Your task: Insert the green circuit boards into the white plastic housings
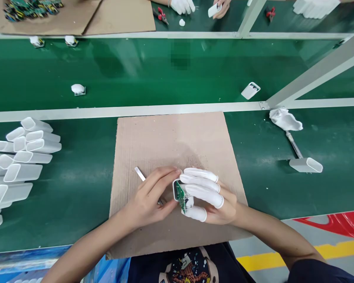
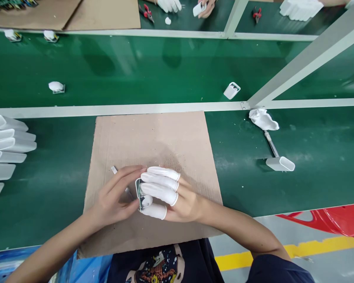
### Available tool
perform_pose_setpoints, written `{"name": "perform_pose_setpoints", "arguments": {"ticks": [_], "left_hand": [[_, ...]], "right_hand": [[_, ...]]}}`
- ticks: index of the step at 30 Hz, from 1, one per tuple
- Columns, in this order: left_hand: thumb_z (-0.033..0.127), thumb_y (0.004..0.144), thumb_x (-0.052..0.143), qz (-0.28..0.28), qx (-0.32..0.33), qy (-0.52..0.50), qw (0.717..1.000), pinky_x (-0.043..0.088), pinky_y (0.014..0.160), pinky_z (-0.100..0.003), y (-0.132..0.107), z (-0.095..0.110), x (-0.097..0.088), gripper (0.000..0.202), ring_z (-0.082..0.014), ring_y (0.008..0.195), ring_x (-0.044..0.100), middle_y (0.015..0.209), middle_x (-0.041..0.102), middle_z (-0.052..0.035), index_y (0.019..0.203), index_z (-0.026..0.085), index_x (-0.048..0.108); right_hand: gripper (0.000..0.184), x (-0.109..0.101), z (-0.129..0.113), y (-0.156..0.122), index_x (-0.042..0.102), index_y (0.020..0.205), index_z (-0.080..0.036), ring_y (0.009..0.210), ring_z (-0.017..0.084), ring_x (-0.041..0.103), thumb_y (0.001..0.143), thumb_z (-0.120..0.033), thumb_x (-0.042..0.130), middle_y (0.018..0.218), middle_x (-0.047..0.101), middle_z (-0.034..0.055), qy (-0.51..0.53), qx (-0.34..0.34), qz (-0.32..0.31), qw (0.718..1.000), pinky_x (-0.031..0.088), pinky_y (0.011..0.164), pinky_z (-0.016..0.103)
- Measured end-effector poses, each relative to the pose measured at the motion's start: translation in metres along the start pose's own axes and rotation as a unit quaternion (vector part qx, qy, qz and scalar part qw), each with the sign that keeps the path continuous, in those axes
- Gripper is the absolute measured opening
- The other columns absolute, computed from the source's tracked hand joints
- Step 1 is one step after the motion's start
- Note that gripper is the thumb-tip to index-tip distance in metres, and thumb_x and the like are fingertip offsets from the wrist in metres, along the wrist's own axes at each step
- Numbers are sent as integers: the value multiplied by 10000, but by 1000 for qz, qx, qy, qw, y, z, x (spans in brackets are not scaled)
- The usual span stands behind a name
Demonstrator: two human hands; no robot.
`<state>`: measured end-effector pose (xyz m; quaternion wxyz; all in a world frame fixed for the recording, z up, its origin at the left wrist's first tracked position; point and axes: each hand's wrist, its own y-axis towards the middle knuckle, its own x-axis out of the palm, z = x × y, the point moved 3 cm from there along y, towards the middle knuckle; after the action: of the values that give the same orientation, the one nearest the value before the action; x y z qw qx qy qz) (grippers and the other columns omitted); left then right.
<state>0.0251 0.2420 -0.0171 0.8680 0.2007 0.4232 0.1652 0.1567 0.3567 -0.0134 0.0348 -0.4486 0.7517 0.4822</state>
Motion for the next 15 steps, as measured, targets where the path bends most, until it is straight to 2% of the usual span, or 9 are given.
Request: {"name": "perform_pose_setpoints", "arguments": {"ticks": [9,15], "left_hand": [[99,806,547,2,-25,-18,1000,552,856,-357,-1,-3,3,519,-228,1040,603,1128,594,-137,1312,152,443],[95,801,547,-11,-46,-46,998,542,861,-339,-2,-5,6,498,-213,1043,590,1122,584,-124,1286,162,453]], "right_hand": [[607,2,4,1,439,1355,-174,1240,256,531,805,-200,693,1207,635,110,-17,5,-2,1000,514,1009,486],[570,4,7,4,422,1358,-209,1192,233,555,838,-207,657,1197,615,101,-9,16,13,1000,530,980,470]]}}
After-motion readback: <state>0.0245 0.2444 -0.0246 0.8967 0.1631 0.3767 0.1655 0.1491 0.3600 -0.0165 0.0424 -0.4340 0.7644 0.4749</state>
